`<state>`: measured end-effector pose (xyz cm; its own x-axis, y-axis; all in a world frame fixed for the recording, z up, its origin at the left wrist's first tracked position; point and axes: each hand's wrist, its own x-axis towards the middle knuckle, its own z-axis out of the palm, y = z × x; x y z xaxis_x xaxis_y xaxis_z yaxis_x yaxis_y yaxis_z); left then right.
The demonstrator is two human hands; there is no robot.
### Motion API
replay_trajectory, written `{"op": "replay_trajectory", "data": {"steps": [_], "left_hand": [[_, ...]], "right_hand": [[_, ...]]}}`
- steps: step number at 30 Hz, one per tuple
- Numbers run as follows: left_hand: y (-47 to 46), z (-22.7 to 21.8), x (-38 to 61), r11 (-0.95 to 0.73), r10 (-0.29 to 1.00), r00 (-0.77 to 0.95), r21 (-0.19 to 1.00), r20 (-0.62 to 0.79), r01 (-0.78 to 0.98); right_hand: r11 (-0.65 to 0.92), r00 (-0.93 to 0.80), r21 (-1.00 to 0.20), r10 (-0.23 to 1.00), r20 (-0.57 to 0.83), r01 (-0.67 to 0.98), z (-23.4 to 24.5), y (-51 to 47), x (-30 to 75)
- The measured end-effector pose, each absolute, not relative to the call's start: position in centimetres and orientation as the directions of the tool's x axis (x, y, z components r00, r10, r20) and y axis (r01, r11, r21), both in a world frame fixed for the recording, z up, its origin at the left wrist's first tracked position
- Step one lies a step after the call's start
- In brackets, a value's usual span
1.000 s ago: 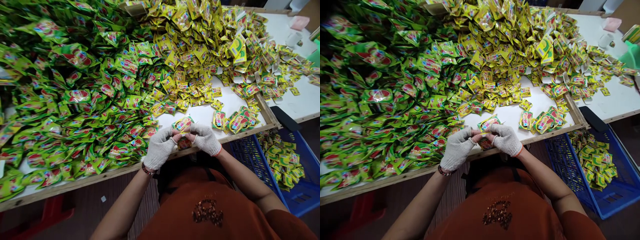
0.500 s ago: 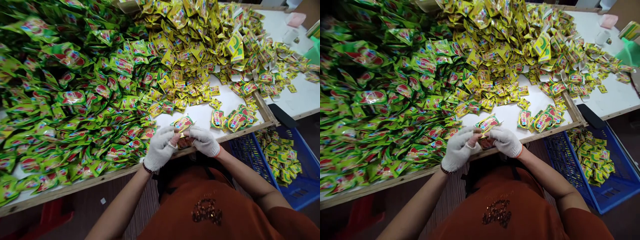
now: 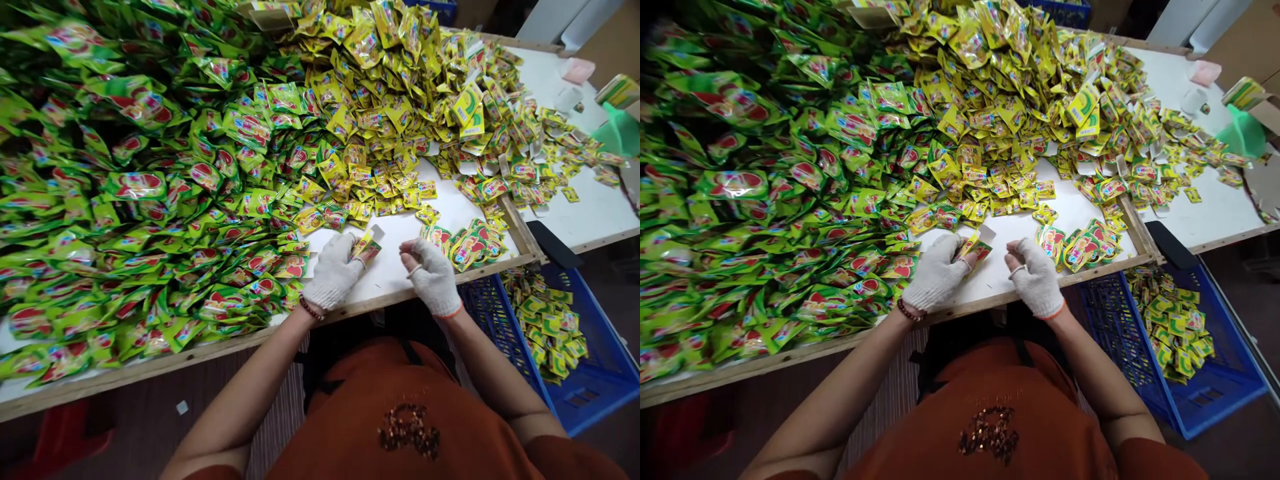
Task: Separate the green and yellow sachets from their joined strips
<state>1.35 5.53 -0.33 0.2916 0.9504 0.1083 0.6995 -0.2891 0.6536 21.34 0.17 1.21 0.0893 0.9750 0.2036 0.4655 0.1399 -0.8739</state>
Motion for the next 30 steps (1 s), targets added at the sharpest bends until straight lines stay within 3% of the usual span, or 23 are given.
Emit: {"op": "replay_trajectory", "data": {"steps": [3, 5, 9, 12, 18, 21, 25, 30], "left_hand": [[3.5, -1.1, 0.4, -0.212, 0.959, 0.27, 0.837, 0.081, 0.504], [2.2, -1.7, 0.0, -0.142, 0.972, 0.226, 0.914, 0.057, 0.38], [0.6, -2.4, -0.6, -0.176, 0.984, 0.091, 0.925, 0.154, 0.338], [0.3, -2.7, -1.4, -0.283, 0.959, 0.133, 0.86, 0.25, 0.426], [0.5, -2.7, -2.6, -0.383, 0.923, 0.205, 0.807, 0.324, 0.45], [1.0, -2.0, -2.9, -0.355, 0.933, 0.206, 0.839, 0.294, 0.412], [1.4, -1.8, -3.2, -0.199, 0.975, 0.165, 0.923, 0.151, 0.33], [1.2, -2.3, -3.2, -0.112, 0.993, 0.058, 0.96, 0.1, 0.256]], "right_hand": [[0.003, 0.083, -0.994, 0.996, 0.012, 0.105, -1.1, 0.9, 18.5], [-0.021, 0.061, -1.0, 0.998, -0.021, 0.004, -2.0, 1.4, 17.4], [0.079, 0.007, -0.986, 0.997, 0.081, 0.146, -2.5, 1.7, 17.0], [0.18, -0.067, -0.937, 0.984, 0.167, 0.3, -2.5, 1.6, 17.6], [0.25, -0.167, -0.879, 0.966, 0.198, 0.406, -2.2, 1.5, 17.8], [0.252, -0.191, -0.887, 0.963, 0.19, 0.388, -2.0, 1.5, 17.0], [0.246, -0.178, -0.92, 0.964, 0.198, 0.306, -1.7, 1.8, 16.3], [0.348, -0.311, -0.858, 0.921, 0.236, 0.378, -0.3, 2.1, 16.5]]}}
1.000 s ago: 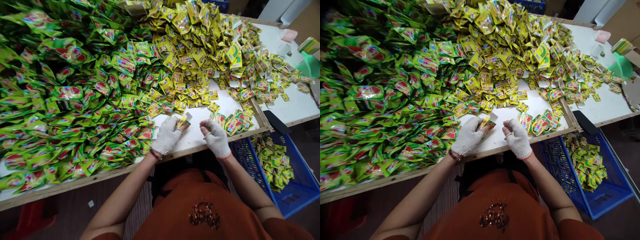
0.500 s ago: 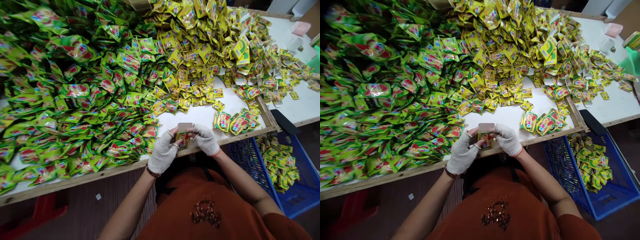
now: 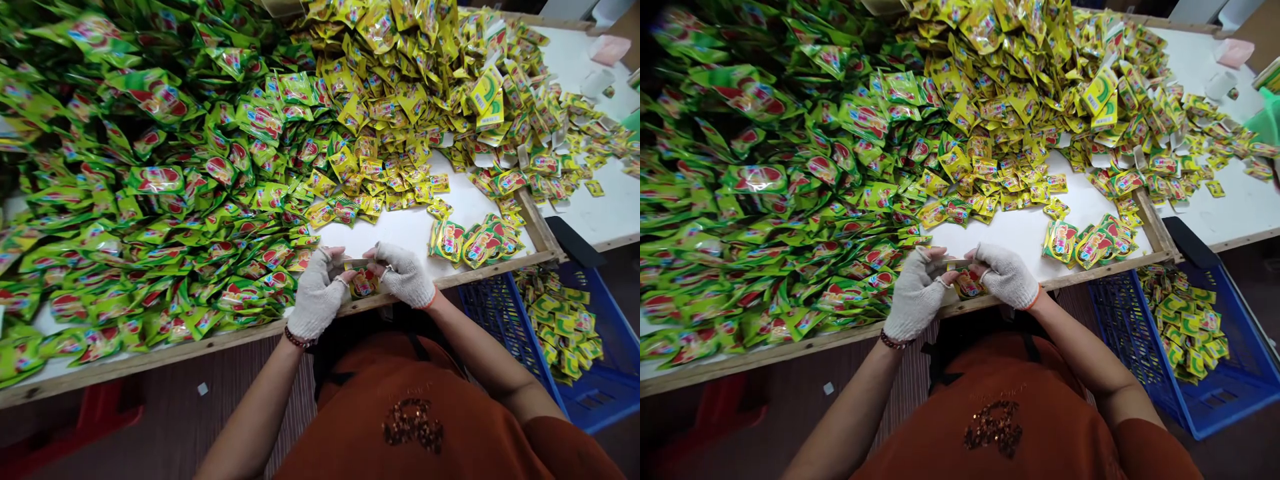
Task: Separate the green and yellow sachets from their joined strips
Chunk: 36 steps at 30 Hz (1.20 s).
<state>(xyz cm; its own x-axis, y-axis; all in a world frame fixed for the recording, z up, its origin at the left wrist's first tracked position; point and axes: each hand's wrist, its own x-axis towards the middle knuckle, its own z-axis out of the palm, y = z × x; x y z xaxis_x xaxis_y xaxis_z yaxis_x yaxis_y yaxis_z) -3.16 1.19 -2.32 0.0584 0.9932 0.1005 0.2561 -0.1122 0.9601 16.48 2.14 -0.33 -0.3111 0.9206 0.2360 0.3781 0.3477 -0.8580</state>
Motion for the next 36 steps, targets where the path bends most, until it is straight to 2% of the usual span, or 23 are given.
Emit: {"op": "replay_trajectory", "data": {"steps": [6, 11, 13, 17, 22, 26, 29, 31, 34, 36], "left_hand": [[0.9, -0.3, -3.5, -0.278, 0.953, 0.216, 0.893, 0.211, 0.355], [1.4, 1.4, -3.7, -0.205, 0.969, 0.219, 0.867, 0.114, 0.454], [1.5, 1.4, -3.8, -0.211, 0.968, 0.223, 0.861, 0.117, 0.464], [1.2, 0.2, -4.3, -0.35, 0.93, 0.26, 0.843, 0.26, 0.408], [0.4, -2.0, -5.2, -0.591, 0.803, 0.349, 0.727, 0.484, 0.349], [0.0, -2.8, -5.3, -0.651, 0.755, 0.374, 0.685, 0.539, 0.328], [-0.1, -2.8, -5.1, -0.617, 0.781, 0.361, 0.714, 0.509, 0.329], [0.1, -2.5, -5.0, -0.527, 0.846, 0.303, 0.772, 0.438, 0.354], [1.1, -1.5, -4.4, -0.25, 0.965, 0.175, 0.884, 0.194, 0.394], [2.2, -0.6, -3.4, -0.067, 0.992, 0.126, 0.942, 0.026, 0.329]], "right_hand": [[0.412, -0.373, -0.812, 0.89, 0.262, 0.414, 0.6, 1.9, 16.5], [0.388, -0.313, -0.809, 0.912, 0.266, 0.442, 0.7, 2.0, 15.9], [0.401, -0.328, -0.808, 0.904, 0.273, 0.433, 0.7, 2.1, 15.9], [0.494, -0.424, -0.776, 0.846, 0.324, 0.391, 0.5, 2.1, 16.8], [0.639, -0.552, -0.688, 0.731, 0.402, 0.345, -0.5, 1.5, 18.0], [0.631, -0.558, -0.689, 0.735, 0.385, 0.355, -1.2, 1.2, 17.8], [0.56, -0.552, -0.731, 0.778, 0.301, 0.39, -1.8, 0.8, 16.9], [0.471, -0.494, -0.788, 0.833, 0.249, 0.397, -2.3, 0.6, 16.1], [0.308, -0.336, -0.891, 0.922, 0.193, 0.333, -2.5, 0.4, 15.6], [0.197, -0.213, -0.947, 0.966, 0.144, 0.255, -1.6, 0.5, 16.6]]}}
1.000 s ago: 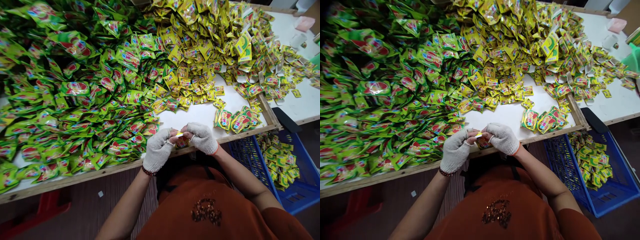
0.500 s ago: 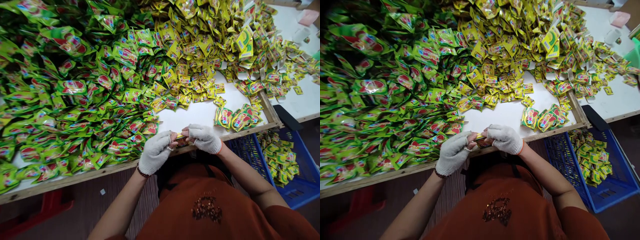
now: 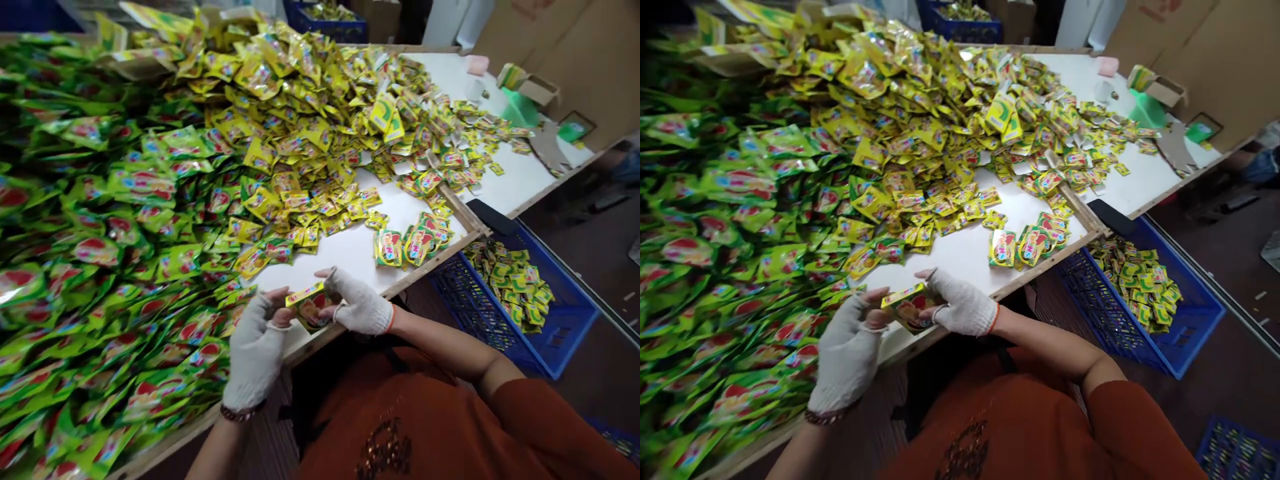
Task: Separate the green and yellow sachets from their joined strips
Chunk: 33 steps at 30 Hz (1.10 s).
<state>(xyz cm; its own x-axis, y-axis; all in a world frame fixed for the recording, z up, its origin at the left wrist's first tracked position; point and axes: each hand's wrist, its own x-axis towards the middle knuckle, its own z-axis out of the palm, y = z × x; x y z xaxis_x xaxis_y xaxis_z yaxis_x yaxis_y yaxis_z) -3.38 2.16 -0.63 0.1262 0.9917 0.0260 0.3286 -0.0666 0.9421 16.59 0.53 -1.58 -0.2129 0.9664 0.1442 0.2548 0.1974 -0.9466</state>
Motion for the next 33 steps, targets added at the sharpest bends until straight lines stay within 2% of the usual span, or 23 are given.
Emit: {"op": "replay_trajectory", "data": {"steps": [3, 5, 7, 9, 11, 13, 15, 18, 20, 22, 24, 26, 27, 29, 31, 33], "left_hand": [[4.3, 0.4, -0.5, 0.089, 0.97, 0.201, 0.971, -0.135, 0.221], [5.8, 0.8, 2.4, 0.051, 0.933, 0.322, 0.945, -0.16, 0.323], [7.1, 1.2, 5.7, -0.097, 0.882, 0.443, 0.858, -0.162, 0.505], [8.2, 1.5, 9.2, -0.254, 0.829, 0.526, 0.71, -0.19, 0.657], [8.7, 1.6, 12.3, -0.369, 0.81, 0.548, 0.546, -0.209, 0.752], [8.6, 1.5, 14.9, -0.406, 0.818, 0.537, 0.454, -0.207, 0.793], [8.1, 1.0, 16.7, -0.377, 0.85, 0.492, 0.433, -0.189, 0.819], [7.3, 0.2, 18.0, -0.312, 0.904, 0.407, 0.447, -0.131, 0.838], [7.0, 0.0, 18.1, -0.254, 0.921, 0.367, 0.517, -0.127, 0.817], [7.1, 0.0, 17.7, -0.153, 0.927, 0.333, 0.637, -0.172, 0.756], [7.1, 0.1, 17.2, -0.015, 0.934, 0.296, 0.804, -0.201, 0.594], [6.8, 0.4, 16.8, 0.131, 0.925, 0.309, 0.95, -0.219, 0.283], [6.5, 0.6, 16.7, 0.233, 0.904, 0.344, 0.967, -0.253, 0.099], [5.5, 1.0, 16.9, 0.482, 0.809, 0.463, 0.86, -0.363, -0.167], [4.6, 1.5, 17.5, 0.667, 0.698, 0.541, 0.701, -0.47, -0.251], [4.1, 1.8, 18.3, 0.741, 0.644, 0.555, 0.61, -0.527, -0.281]], "right_hand": [[0.092, -0.072, -0.99, 0.994, 0.084, 0.105, 1.7, 0.5, 21.3], [0.062, 0.014, -0.995, 0.998, 0.064, 0.083, 4.2, 0.4, 26.2], [0.009, 0.13, -0.978, 0.991, 0.036, 0.207, 6.2, 0.3, 31.6], [-0.088, 0.262, -0.932, 0.965, 0.007, 0.35, 7.0, 0.6, 36.6], [-0.261, 0.384, -0.817, 0.922, -0.053, 0.514, 6.8, 1.2, 40.4], [-0.383, 0.41, -0.705, 0.901, -0.142, 0.597, 5.9, 1.9, 42.7], [-0.421, 0.385, -0.649, 0.899, -0.208, 0.634, 4.7, 2.4, 43.7], [-0.404, 0.324, -0.616, 0.914, -0.244, 0.677, 3.3, 2.6, 43.9], [-0.389, 0.301, -0.599, 0.921, -0.246, 0.7, 2.8, 2.5, 43.9], [-0.383, 0.295, -0.591, 0.924, -0.244, 0.711, 2.5, 2.3, 44.1], [-0.389, 0.299, -0.575, 0.921, -0.249, 0.719, 2.5, 2.3, 44.3], [-0.406, 0.305, -0.549, 0.913, -0.269, 0.73, 2.6, 2.3, 44.5], [-0.411, 0.308, -0.542, 0.911, -0.274, 0.733, 2.6, 2.3, 44.5], [-0.402, 0.307, -0.577, 0.916, -0.259, 0.711, 2.5, 2.3, 44.3], [-0.377, 0.297, -0.685, 0.925, -0.238, 0.623, 2.1, 2.3, 43.9], [-0.349, 0.265, -0.812, 0.932, -0.248, 0.467, 1.4, 2.3, 43.4]]}}
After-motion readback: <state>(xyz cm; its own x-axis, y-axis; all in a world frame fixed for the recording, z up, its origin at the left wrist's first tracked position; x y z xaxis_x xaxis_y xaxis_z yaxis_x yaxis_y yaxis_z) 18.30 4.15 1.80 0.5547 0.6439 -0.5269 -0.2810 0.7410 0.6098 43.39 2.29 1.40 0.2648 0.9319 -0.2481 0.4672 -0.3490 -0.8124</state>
